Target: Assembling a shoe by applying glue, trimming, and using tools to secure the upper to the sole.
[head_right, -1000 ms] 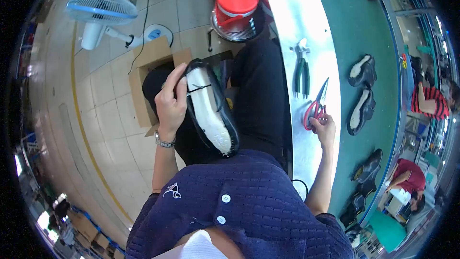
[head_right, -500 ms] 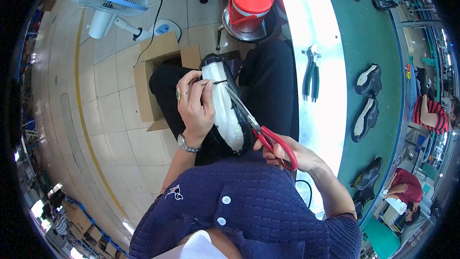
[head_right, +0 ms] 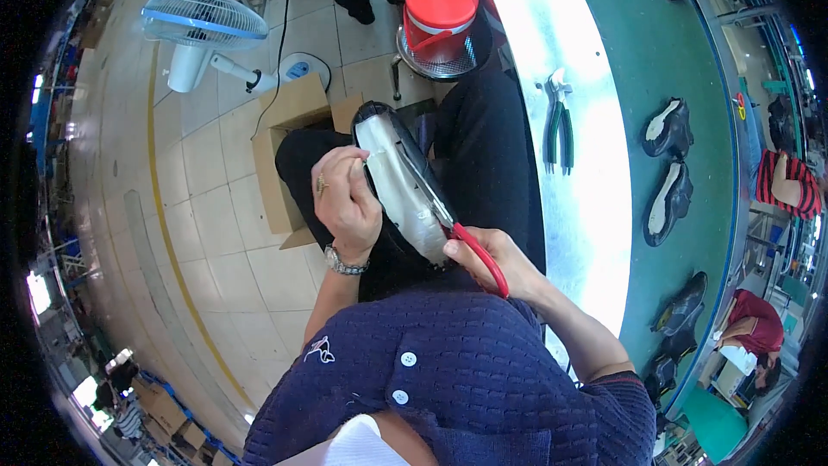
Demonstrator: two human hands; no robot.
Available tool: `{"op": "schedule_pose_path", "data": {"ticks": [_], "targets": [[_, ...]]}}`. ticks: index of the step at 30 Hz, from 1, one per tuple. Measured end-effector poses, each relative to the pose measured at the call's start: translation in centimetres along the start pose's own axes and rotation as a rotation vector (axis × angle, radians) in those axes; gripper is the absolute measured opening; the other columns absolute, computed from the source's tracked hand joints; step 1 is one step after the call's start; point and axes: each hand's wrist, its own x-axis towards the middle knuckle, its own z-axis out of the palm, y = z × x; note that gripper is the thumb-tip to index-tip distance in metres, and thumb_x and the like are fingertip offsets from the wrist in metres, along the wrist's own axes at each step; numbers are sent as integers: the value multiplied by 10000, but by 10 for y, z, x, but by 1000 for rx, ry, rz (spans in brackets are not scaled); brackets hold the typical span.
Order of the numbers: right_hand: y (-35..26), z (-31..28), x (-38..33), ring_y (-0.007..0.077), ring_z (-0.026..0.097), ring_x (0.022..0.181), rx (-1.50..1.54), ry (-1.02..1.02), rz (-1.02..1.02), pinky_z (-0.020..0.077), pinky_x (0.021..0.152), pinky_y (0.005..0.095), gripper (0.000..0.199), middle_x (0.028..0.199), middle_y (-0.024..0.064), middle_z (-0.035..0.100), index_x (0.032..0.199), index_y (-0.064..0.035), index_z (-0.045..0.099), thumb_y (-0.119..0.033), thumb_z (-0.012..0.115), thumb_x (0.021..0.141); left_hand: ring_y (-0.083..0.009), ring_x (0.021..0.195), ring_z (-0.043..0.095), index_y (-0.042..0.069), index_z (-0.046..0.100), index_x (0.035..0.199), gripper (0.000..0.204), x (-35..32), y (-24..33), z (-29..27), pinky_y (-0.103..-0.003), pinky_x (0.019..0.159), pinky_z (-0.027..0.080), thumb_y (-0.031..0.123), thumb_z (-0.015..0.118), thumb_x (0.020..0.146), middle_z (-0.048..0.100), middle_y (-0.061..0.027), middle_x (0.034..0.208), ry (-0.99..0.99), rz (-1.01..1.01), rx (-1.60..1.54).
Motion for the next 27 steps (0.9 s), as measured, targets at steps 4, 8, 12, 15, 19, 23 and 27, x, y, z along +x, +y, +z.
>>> {"op": "schedule_pose_path", "data": {"ticks": [4,8,12,15,19,23,27], "targets": [[-1,-6,-5,65,484,498,29,-24,81,376,459,219,485,585,-27,485,881,-52,609,-528,544,941,-237,687,632,-27,590,869,128,51,34,-40,-308,658,529,84,545,915,658,-140,847,496,122,-398],[14,-20,-9,50,469,475,98,109,-56,373,427,214,342,621,-52,497,893,-58,604,-397,635,926,-202,668,637,-30,645,907,103,84,16,-73,-281,634,523,31,563,917,674,-133,858,322,-65,-223],[54,-58,-9,75,548,646,-7,625,-68,445,589,268,300,727,0,603,935,-24,664,-322,677,909,-203,699,648,53,719,994,156,49,-1,-51,-299,631,496,55,689,841,681,-104,828,-399,-292,-90],[94,-96,-8,150,606,713,-240,905,20,477,662,293,366,794,106,662,1024,14,679,-326,689,889,-289,647,599,29,695,951,128,29,4,-22,-342,596,484,82,691,834,610,-119,751,-515,-285,-31],[110,-111,-26,244,667,745,-656,1093,244,514,688,354,401,887,181,689,1121,26,650,-297,672,886,-305,648,593,9,656,929,125,33,4,-12,-354,592,481,80,689,831,605,-124,763,-619,-267,7],[131,-118,-32,305,672,882,-819,1105,224,523,811,420,435,1118,210,649,1205,27,599,-259,666,884,-240,620,600,6,633,942,113,21,-7,-9,-315,577,477,70,671,856,603,-102,773,-518,-194,-49],[91,-85,-11,282,600,1074,-662,885,-280,473,917,399,442,1171,167,624,1265,-29,569,-247,663,891,-120,593,568,-6,612,993,105,19,2,-22,-231,524,448,62,623,914,597,-61,818,-342,-600,-425]]}}
